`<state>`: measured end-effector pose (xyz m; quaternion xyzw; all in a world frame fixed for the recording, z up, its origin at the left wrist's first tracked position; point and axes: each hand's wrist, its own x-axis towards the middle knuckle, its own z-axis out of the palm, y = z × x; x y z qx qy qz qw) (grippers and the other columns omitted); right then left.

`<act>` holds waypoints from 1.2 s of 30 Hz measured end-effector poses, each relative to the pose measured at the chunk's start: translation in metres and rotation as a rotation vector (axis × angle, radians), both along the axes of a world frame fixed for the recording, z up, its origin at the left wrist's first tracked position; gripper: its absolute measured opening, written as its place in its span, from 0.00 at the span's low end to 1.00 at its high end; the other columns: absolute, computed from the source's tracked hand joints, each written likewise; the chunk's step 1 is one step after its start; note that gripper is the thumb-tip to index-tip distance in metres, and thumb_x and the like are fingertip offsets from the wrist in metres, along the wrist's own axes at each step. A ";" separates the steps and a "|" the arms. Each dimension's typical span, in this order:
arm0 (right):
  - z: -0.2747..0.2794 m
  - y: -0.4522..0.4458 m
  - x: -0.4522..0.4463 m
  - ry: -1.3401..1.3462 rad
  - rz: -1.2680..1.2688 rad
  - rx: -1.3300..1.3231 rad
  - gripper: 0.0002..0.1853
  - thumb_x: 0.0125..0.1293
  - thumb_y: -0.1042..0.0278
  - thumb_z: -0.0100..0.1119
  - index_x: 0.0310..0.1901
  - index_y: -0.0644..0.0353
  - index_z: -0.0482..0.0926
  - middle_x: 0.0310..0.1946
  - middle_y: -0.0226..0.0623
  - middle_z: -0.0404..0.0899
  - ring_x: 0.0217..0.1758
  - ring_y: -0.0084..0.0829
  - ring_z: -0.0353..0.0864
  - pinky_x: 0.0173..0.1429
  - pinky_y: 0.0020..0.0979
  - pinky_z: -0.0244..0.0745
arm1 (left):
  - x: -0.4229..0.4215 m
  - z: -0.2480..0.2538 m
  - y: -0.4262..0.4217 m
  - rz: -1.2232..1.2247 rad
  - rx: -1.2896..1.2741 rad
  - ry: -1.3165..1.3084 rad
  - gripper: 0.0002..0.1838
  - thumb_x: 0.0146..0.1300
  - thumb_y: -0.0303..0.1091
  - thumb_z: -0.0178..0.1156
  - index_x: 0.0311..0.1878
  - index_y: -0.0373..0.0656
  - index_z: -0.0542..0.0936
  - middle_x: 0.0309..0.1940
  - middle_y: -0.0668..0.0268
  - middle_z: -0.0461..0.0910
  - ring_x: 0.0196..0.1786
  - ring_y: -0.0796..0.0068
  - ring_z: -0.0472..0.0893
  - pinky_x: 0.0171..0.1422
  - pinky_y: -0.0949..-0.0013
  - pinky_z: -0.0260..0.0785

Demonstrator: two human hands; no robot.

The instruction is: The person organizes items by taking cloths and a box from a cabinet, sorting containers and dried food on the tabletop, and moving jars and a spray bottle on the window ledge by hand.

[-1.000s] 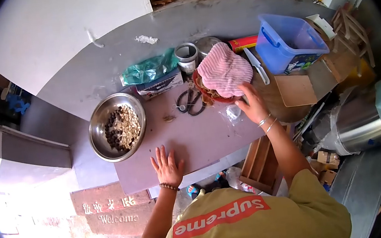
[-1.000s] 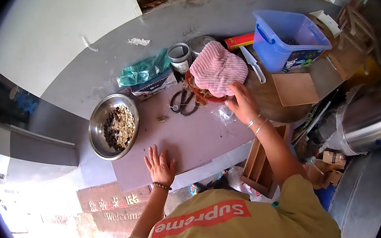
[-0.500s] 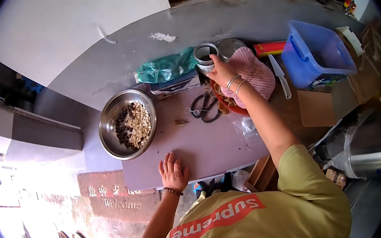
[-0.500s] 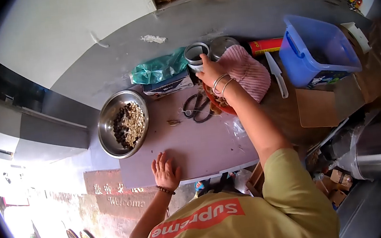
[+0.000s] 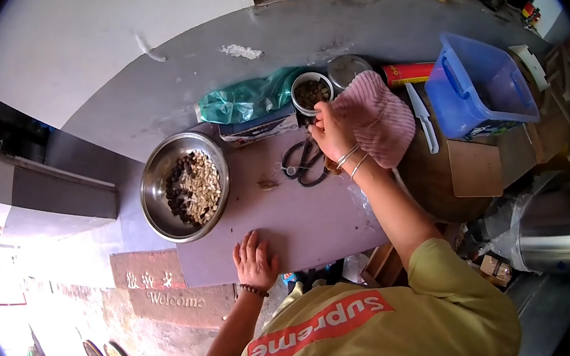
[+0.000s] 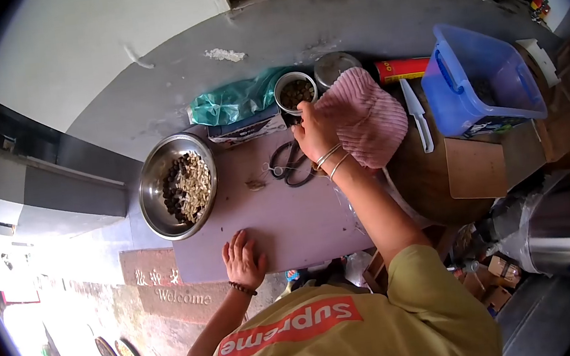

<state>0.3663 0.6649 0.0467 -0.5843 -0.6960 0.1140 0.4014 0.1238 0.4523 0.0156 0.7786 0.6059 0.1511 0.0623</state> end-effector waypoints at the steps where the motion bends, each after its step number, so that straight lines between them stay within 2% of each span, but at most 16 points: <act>1: 0.002 -0.001 0.000 0.000 -0.001 0.000 0.22 0.49 0.74 0.60 0.46 0.59 0.63 0.27 0.38 0.74 0.29 0.35 0.76 0.32 0.31 0.71 | 0.000 0.000 0.000 -0.001 0.000 0.001 0.22 0.43 0.38 0.59 0.44 0.41 0.71 0.55 0.56 0.63 0.61 0.59 0.60 0.63 0.52 0.45; 3: 0.005 -0.002 0.000 0.074 0.028 -0.041 0.21 0.47 0.74 0.59 0.44 0.63 0.64 0.26 0.45 0.73 0.30 0.43 0.74 0.33 0.37 0.70 | -0.001 -0.001 0.000 -0.005 0.005 0.004 0.22 0.43 0.37 0.58 0.43 0.41 0.71 0.55 0.56 0.64 0.60 0.59 0.60 0.63 0.52 0.45; 4: 0.003 -0.002 0.000 0.074 0.030 -0.043 0.21 0.47 0.74 0.59 0.44 0.63 0.64 0.26 0.45 0.73 0.30 0.43 0.74 0.33 0.37 0.70 | -0.001 -0.001 0.000 -0.010 0.011 0.007 0.21 0.43 0.37 0.58 0.43 0.41 0.71 0.54 0.55 0.64 0.60 0.59 0.61 0.63 0.52 0.46; 7: -0.002 -0.002 -0.001 0.068 0.039 -0.017 0.21 0.48 0.74 0.59 0.45 0.63 0.64 0.26 0.45 0.73 0.29 0.42 0.74 0.33 0.36 0.70 | -0.002 0.000 0.001 -0.028 0.021 -0.009 0.21 0.43 0.37 0.58 0.43 0.40 0.71 0.54 0.54 0.65 0.59 0.58 0.62 0.62 0.52 0.47; 12: 0.000 0.006 -0.002 0.302 0.000 -0.090 0.20 0.49 0.74 0.61 0.44 0.63 0.65 0.27 0.41 0.73 0.29 0.34 0.75 0.33 0.30 0.72 | -0.002 0.000 0.001 -0.024 0.038 -0.017 0.22 0.42 0.37 0.58 0.43 0.40 0.70 0.53 0.54 0.65 0.59 0.58 0.62 0.61 0.53 0.49; 16: 0.019 0.003 -0.005 0.272 0.026 0.069 0.20 0.50 0.74 0.60 0.44 0.62 0.65 0.29 0.41 0.74 0.31 0.32 0.76 0.36 0.26 0.74 | -0.001 0.002 0.001 -0.026 0.059 -0.011 0.22 0.41 0.37 0.58 0.42 0.40 0.71 0.53 0.55 0.65 0.58 0.59 0.63 0.61 0.54 0.50; 21: 0.051 -0.019 -0.003 0.265 0.069 0.157 0.19 0.51 0.73 0.59 0.45 0.62 0.65 0.30 0.42 0.74 0.32 0.33 0.76 0.36 0.27 0.73 | -0.001 0.000 0.000 -0.013 0.063 -0.028 0.21 0.41 0.36 0.58 0.42 0.40 0.71 0.54 0.56 0.65 0.58 0.59 0.63 0.61 0.54 0.50; 23: 0.063 -0.030 0.000 0.180 0.099 0.183 0.19 0.52 0.71 0.59 0.44 0.62 0.66 0.30 0.41 0.74 0.32 0.33 0.76 0.35 0.27 0.73 | -0.002 0.000 0.000 -0.017 0.069 -0.027 0.21 0.41 0.37 0.58 0.42 0.40 0.71 0.54 0.56 0.65 0.59 0.60 0.63 0.61 0.54 0.50; 28: 0.101 -0.067 -0.004 0.116 0.185 0.332 0.11 0.50 0.73 0.60 0.35 0.61 0.70 0.24 0.36 0.74 0.26 0.33 0.75 0.28 0.29 0.69 | -0.001 0.000 -0.001 -0.016 0.092 -0.034 0.20 0.42 0.36 0.57 0.41 0.41 0.71 0.53 0.56 0.66 0.59 0.60 0.63 0.62 0.54 0.49; 31: 0.112 -0.086 -0.006 0.023 0.266 0.438 0.13 0.48 0.72 0.62 0.34 0.60 0.70 0.23 0.37 0.72 0.25 0.35 0.73 0.27 0.31 0.68 | -0.002 -0.001 -0.002 -0.021 0.111 -0.063 0.20 0.42 0.35 0.57 0.41 0.41 0.71 0.53 0.56 0.66 0.59 0.61 0.63 0.62 0.55 0.49; 36: 0.126 -0.107 -0.009 -0.048 0.318 0.459 0.13 0.46 0.73 0.62 0.34 0.59 0.70 0.22 0.36 0.71 0.25 0.36 0.72 0.28 0.31 0.68 | -0.003 -0.001 -0.003 -0.018 0.116 -0.058 0.19 0.43 0.36 0.57 0.42 0.41 0.71 0.53 0.58 0.66 0.59 0.61 0.62 0.62 0.56 0.50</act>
